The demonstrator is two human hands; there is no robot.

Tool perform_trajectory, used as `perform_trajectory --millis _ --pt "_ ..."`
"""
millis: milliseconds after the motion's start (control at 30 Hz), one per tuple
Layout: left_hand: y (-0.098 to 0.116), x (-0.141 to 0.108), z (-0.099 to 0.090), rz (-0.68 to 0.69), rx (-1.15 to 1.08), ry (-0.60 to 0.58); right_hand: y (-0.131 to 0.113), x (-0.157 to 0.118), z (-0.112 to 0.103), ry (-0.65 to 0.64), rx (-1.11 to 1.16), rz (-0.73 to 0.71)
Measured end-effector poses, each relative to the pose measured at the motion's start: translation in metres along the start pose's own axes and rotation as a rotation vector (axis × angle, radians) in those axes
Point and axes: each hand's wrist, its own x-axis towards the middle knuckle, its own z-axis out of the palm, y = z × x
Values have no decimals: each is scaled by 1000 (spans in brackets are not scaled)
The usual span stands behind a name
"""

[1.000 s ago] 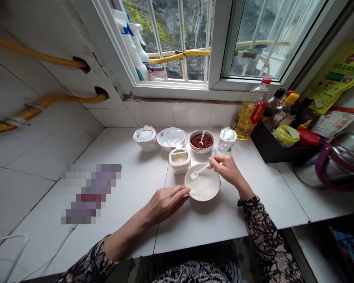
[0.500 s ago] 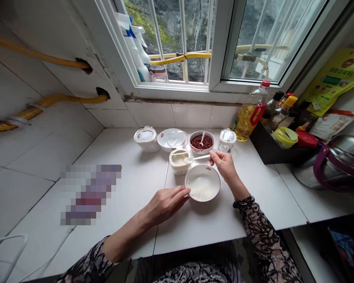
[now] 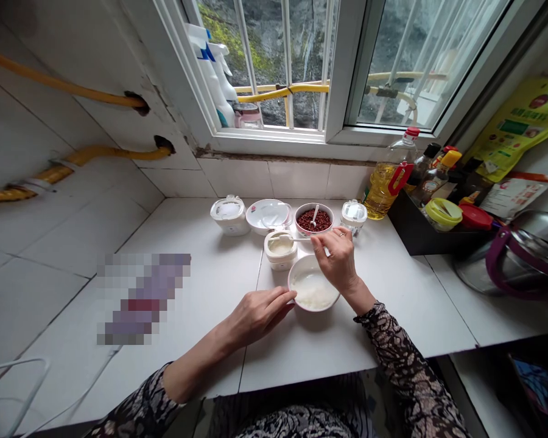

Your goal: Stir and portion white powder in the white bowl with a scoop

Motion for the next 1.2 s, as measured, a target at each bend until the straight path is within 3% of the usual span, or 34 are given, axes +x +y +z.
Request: perform_trajectory --millis 200,333,500,600,700,833,1067,1200 --pt "-1 -1 -1 -2 -3 -17 17 0 -30 -141 275 342" --pt "-1 -1 -1 -7 -4 -28 27 -3 -41 -327 286 218" --pt "-1 -1 0 -11 -11 -21 26 -12 -24 -395 140 7" --pt "-1 -2 0 -10 -12 -12 24 -18 -16 -473 185 -57" --pt "-1 -1 0 -9 -11 -7 26 -19 -17 -520 248 -39" --pt "0 -1 -1 -6 -4 -7 29 -17 -22 -490 246 43" --pt "0 1 -2 -7 -2 -12 21 -19 -16 -511 175 -1" --pt "0 0 -2 -10 0 -25 19 -17 -18 -526 219 85"
